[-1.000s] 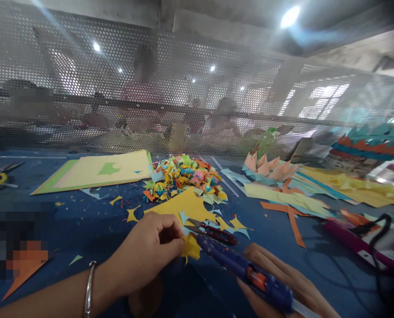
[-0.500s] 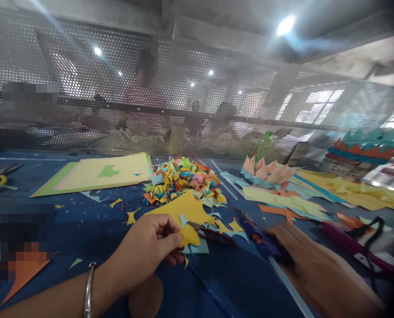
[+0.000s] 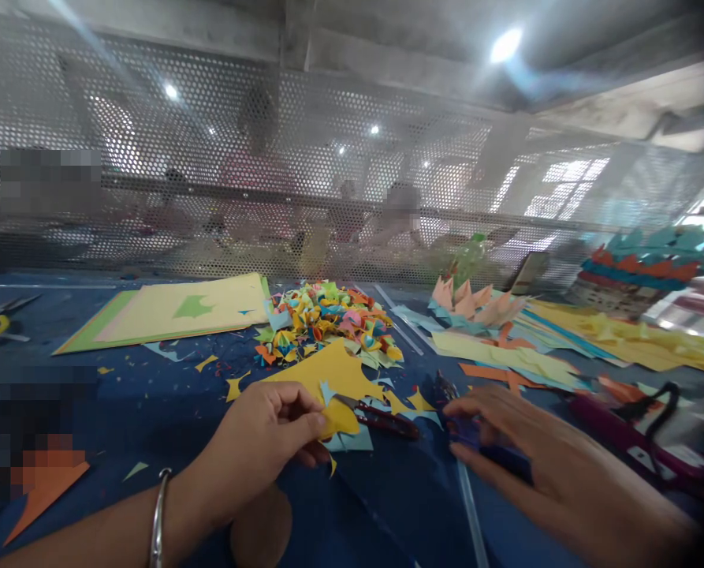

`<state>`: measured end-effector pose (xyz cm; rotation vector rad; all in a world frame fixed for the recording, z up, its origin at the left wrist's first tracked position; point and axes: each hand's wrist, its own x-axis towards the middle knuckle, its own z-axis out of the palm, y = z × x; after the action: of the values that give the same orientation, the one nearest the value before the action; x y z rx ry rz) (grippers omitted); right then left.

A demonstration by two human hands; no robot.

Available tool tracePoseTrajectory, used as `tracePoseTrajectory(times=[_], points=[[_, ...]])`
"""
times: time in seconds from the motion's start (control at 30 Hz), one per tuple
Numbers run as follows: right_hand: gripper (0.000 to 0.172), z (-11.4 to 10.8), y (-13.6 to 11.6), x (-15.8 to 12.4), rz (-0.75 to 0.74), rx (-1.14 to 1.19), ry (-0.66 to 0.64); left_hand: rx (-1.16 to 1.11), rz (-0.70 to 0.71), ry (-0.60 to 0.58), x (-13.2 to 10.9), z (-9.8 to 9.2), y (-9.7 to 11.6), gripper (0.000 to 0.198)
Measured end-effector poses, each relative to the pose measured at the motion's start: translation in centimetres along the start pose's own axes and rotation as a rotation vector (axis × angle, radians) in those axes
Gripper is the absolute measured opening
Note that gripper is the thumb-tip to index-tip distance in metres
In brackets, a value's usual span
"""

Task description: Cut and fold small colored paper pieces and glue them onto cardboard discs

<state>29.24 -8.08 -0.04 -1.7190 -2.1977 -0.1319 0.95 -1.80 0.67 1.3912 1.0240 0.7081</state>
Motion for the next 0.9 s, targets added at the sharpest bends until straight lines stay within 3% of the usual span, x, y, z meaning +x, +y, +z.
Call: tracePoseTrajectory(times=[0.13, 0.23, 0.57, 0.77, 0.9], points=[[0.02, -0.3, -5.6, 2.4, -0.143, 0.182, -0.104, 0.012, 0.028, -0.002, 0.0, 0.1, 0.2, 0.017], [0.012, 0.4, -7.6, 4.1, -0.193, 0.242, -0.124, 0.012, 0.043, 0.001, -0.1, 0.0, 0.2, 0.017], [0.014, 2.1, -7.8, 5.6, -0.167, 0.464, -0.056, -0.051, -0.004, 0.011, -0.1, 0.0, 0.1, 0.022], [0.013, 2.3, -7.7, 5.4, -0.14, 0.562, -0.052, -0.109, 0.011, -0.095, -0.1, -0.1, 0.0, 0.027], [0.012, 2.4, -7.6, 5.2, -0.165, 0.601, -0.05, -0.098, 0.049, -0.09, 0.2, 0.1, -0.4, 0.027]])
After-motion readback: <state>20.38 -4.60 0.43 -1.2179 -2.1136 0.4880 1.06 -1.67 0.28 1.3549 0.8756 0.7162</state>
